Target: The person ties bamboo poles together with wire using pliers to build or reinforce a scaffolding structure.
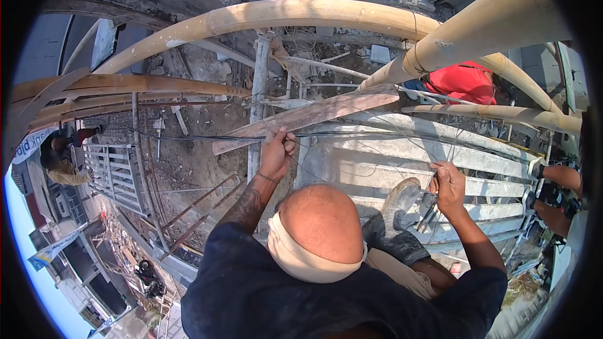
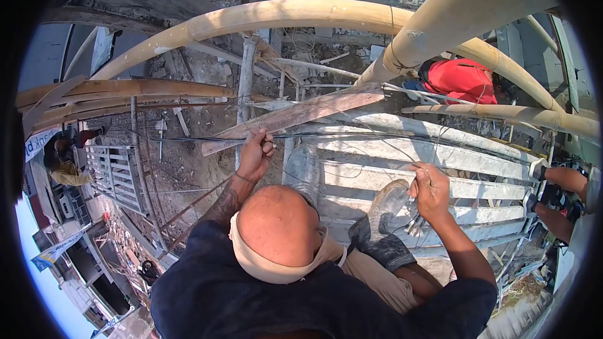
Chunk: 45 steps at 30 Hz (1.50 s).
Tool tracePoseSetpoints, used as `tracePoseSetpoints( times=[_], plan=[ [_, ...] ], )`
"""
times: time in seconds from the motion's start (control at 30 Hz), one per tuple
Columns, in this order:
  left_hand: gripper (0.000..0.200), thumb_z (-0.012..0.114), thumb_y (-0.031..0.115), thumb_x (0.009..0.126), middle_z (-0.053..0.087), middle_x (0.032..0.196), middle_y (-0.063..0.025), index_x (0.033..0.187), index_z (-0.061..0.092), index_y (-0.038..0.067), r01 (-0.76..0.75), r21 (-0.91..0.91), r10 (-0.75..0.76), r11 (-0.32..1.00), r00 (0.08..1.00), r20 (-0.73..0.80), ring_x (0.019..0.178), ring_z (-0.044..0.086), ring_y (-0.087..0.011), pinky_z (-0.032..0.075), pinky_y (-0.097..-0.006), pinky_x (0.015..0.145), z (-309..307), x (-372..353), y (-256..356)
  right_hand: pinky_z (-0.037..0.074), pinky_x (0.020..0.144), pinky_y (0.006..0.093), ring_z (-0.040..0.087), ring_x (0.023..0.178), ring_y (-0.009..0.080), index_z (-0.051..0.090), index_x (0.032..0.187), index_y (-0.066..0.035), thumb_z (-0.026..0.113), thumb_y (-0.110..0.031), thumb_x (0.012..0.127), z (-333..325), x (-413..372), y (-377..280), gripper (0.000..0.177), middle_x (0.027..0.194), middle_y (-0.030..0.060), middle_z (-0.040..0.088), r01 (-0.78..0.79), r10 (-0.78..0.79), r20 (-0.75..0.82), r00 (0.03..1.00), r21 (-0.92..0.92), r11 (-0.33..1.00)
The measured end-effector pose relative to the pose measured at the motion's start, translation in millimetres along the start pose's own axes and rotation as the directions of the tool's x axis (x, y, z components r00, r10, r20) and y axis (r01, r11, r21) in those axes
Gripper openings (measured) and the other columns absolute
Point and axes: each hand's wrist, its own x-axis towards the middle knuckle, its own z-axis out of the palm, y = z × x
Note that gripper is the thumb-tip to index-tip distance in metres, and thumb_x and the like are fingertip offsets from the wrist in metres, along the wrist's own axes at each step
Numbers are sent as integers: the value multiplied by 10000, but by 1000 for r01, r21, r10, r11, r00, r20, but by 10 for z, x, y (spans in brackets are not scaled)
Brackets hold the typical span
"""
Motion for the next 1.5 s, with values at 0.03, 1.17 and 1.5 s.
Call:
tracePoseSetpoints(
  times=[0.03,1.17,1.5],
  plan=[
    [63,461,146,954,562,772,-57,948,439,88,7,4,-7,1000,999,41,520,392,-74,335,-226,476,48,-38,-18,457,513,289,500,488,140,579,1000,45,465,-279,956,53,-22,-38,347,559,78,505,-6,6,-6,1000,-4,1000],
    [290,384,309,951,545,866,-29,919,532,62,287,199,-340,937,878,336,670,440,-81,348,-217,545,865,-340,-274,355,806,428,463,919,296,622,1033,-95,582,-195,800,1695,451,370,258,901,107,494,404,-388,218,895,-765,503],
    [342,423,361,962,520,626,-8,688,400,157,173,535,-277,827,953,120,541,439,-94,315,-239,495,748,-116,-395,307,963,439,421,1184,290,497,1237,-83,506,-483,849,1291,1868,764,557,1205,152,516,430,-230,373,899,-849,306]
  ],
)
